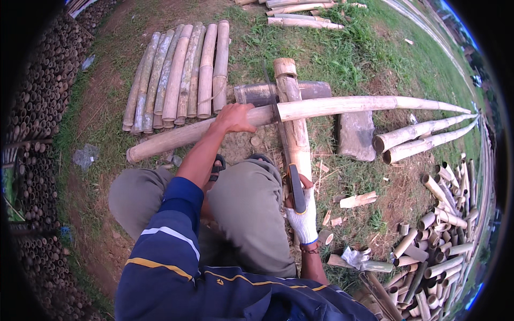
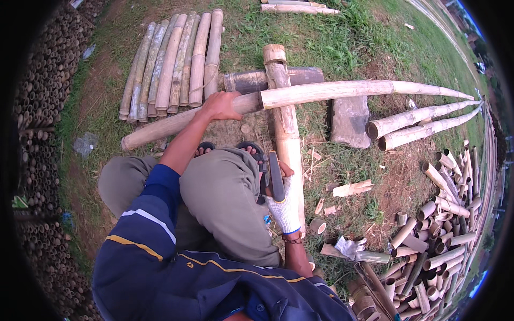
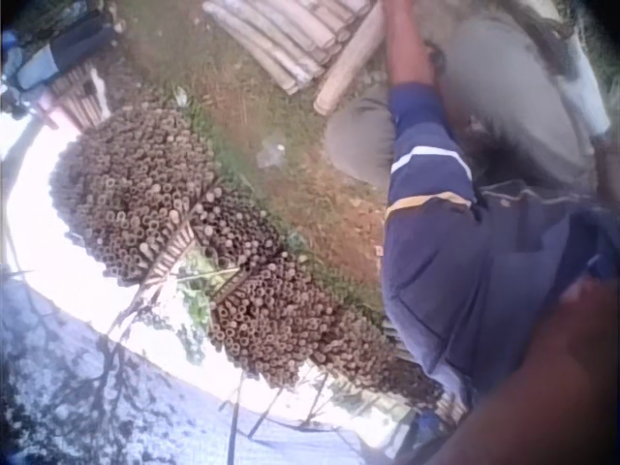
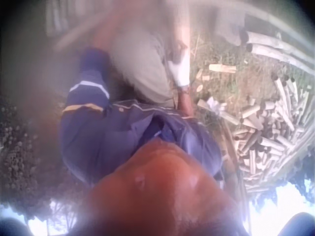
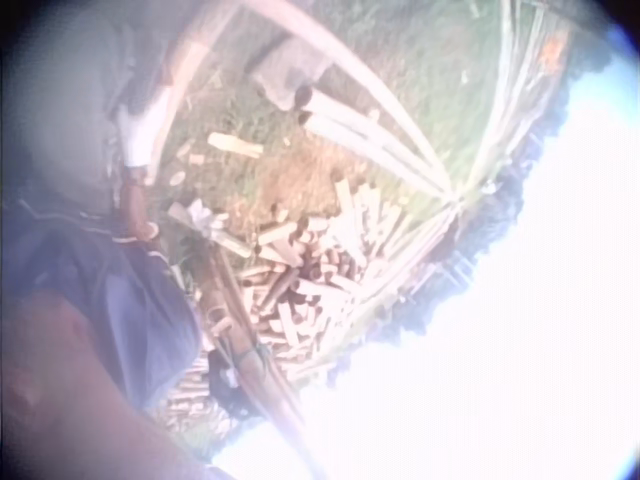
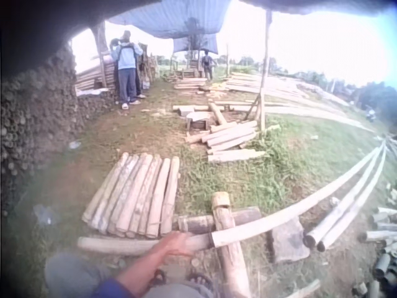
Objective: The person sits on the ground and uses a hand saw to cut bamboo poles into shorter sections. They repeatedly position each pole on a wooden support, saw through it, and place the cut pieces aside.
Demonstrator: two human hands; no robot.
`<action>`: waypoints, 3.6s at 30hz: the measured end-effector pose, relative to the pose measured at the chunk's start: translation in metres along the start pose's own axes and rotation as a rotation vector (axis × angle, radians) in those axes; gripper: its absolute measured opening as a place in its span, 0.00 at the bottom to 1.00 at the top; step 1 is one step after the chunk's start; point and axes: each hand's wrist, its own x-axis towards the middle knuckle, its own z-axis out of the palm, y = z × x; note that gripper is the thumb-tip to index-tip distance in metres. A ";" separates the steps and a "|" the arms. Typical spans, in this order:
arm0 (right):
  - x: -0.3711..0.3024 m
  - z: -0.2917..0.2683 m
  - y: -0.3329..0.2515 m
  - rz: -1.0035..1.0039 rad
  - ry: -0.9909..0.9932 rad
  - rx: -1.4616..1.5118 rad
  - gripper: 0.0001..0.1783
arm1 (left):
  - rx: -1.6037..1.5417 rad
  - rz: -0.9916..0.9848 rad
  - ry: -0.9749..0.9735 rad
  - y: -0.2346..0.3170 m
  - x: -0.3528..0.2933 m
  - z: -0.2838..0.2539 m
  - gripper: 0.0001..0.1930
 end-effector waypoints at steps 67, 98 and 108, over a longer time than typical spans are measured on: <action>0.051 -0.001 0.052 -0.269 0.142 -0.279 0.38 | 0.015 -0.007 0.016 0.022 -0.004 0.020 0.46; -0.089 -0.038 0.030 0.064 -0.022 -0.116 0.39 | 0.013 -0.007 0.021 0.018 -0.008 0.011 0.42; 0.102 0.010 0.024 -0.216 0.095 -0.237 0.34 | 0.020 -0.007 0.036 0.027 -0.008 0.017 0.39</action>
